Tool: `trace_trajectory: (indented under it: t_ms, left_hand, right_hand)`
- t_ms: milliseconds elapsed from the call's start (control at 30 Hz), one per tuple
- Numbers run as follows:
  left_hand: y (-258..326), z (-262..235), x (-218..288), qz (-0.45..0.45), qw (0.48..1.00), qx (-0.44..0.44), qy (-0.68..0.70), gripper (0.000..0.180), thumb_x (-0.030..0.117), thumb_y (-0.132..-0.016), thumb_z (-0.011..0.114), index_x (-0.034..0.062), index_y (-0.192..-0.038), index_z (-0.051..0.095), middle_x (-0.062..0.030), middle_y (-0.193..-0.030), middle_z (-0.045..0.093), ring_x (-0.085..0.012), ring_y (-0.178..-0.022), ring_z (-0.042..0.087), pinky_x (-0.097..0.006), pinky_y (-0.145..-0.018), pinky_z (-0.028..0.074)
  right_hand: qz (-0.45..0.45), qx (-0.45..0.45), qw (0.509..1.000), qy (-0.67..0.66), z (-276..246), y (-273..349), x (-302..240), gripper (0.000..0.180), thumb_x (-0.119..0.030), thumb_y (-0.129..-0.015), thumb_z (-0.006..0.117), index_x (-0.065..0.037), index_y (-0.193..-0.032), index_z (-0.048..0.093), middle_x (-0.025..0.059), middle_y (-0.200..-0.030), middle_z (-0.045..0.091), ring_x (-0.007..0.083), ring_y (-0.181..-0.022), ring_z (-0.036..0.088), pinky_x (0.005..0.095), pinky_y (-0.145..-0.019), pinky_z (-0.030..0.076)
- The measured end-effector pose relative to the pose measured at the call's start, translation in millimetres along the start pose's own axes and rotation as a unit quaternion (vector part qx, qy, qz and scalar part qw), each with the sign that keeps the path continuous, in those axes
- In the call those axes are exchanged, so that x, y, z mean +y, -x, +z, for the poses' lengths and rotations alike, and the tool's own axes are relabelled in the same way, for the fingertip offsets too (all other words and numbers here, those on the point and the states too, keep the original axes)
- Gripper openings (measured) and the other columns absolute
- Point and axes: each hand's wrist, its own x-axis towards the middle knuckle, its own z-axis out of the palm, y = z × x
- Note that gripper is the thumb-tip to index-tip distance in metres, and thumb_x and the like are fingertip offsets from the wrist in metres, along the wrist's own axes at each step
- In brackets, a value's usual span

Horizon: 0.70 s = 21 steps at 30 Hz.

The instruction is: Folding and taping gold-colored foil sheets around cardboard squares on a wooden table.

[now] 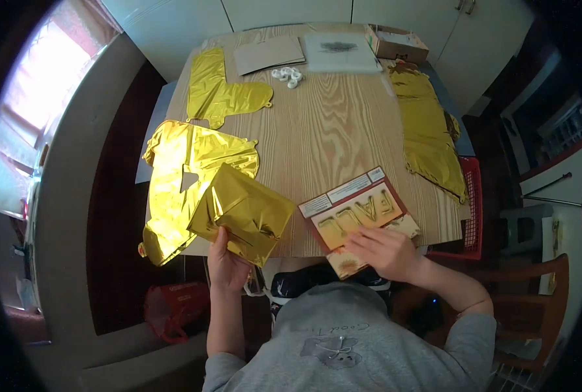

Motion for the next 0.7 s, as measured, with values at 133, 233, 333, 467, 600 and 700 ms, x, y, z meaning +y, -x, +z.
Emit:
trace_trajectory:
  t_ms: [133, 233, 333, 467, 600, 700]
  left_hand:
    - [6.3, -8.5, 8.9, -0.009, 0.995, -0.089, 0.042, 0.04, 0.03, -0.102, 0.043, 0.0101, -0.137, 0.044, -0.0094, -0.136, 0.052, -0.0289, -0.124, 0.051, -0.052, -0.102, 0.043]
    - [10.2, -3.1, 10.2, 0.003, 0.998, -0.055, 0.014, 0.041, 0.03, -0.102, 0.042, 0.0092, -0.138, 0.043, -0.0097, -0.137, 0.051, -0.029, -0.125, 0.05, -0.052, -0.105, 0.041]
    - [8.0, 14.7, 11.4, -0.015, 0.994, -0.109, 0.024, 0.043, 0.032, -0.102, 0.041, 0.0084, -0.139, 0.042, -0.0107, -0.139, 0.049, -0.0299, -0.126, 0.049, -0.052, -0.106, 0.039]
    - [-6.8, 35.4, -0.9, -0.085, 0.989, -0.122, -0.016, 0.045, 0.033, -0.101, 0.044, 0.0074, -0.138, 0.042, -0.0132, -0.138, 0.049, -0.0301, -0.125, 0.05, -0.051, -0.106, 0.039]
    - [-30.2, 47.0, -34.5, -0.198, 0.975, -0.04, -0.094, 0.041, 0.03, -0.101, 0.046, 0.0032, -0.131, 0.048, -0.0121, -0.128, 0.057, -0.027, -0.115, 0.057, -0.045, -0.099, 0.046]
    - [-47.4, 64.6, -52.5, -0.24, 0.962, 0.003, -0.129, 0.042, 0.029, -0.101, 0.043, 0.0005, -0.131, 0.044, -0.0161, -0.128, 0.056, -0.0304, -0.112, 0.059, -0.048, -0.096, 0.049]
  right_hand:
    - [0.207, 0.18, 0.95, -0.148, -61.7, -22.1, 14.6, 0.034, -0.007, -0.082, 0.065, 0.002, -0.114, 0.059, 0.017, -0.103, 0.067, 0.0282, -0.089, 0.067, 0.0352, -0.075, 0.054]
    - [0.271, 0.331, 0.85, -0.308, -72.7, -70.7, 59.1, 0.041, -0.015, -0.091, 0.062, 0.007, -0.123, 0.048, 0.0224, -0.098, 0.066, 0.0324, -0.086, 0.067, 0.0353, -0.073, 0.053]
    - [0.385, 0.21, 0.861, -0.258, -28.7, -74.9, 94.0, 0.053, -0.021, -0.089, 0.064, 0.007, -0.129, 0.044, 0.0262, -0.108, 0.063, 0.0333, -0.098, 0.065, 0.0391, -0.081, 0.051]
    - [0.415, 0.168, 0.825, -0.344, 50.4, -59.4, 109.0, 0.061, -0.024, -0.089, 0.064, 0.006, -0.136, 0.038, 0.029, -0.12, 0.058, 0.0378, -0.103, 0.063, 0.0434, -0.086, 0.048]
    - [0.45, 0.084, 0.839, -0.295, 47.3, -64.9, 97.2, 0.059, -0.023, -0.09, 0.06, 0.006, -0.136, 0.038, 0.0272, -0.121, 0.057, 0.0392, -0.105, 0.061, 0.0426, -0.087, 0.049]
    - [0.429, 0.068, 0.86, -0.268, 44.5, -54.5, 103.1, 0.052, -0.022, -0.091, 0.057, 0.004, -0.133, 0.043, 0.0249, -0.12, 0.057, 0.0394, -0.105, 0.06, 0.043, -0.088, 0.049]
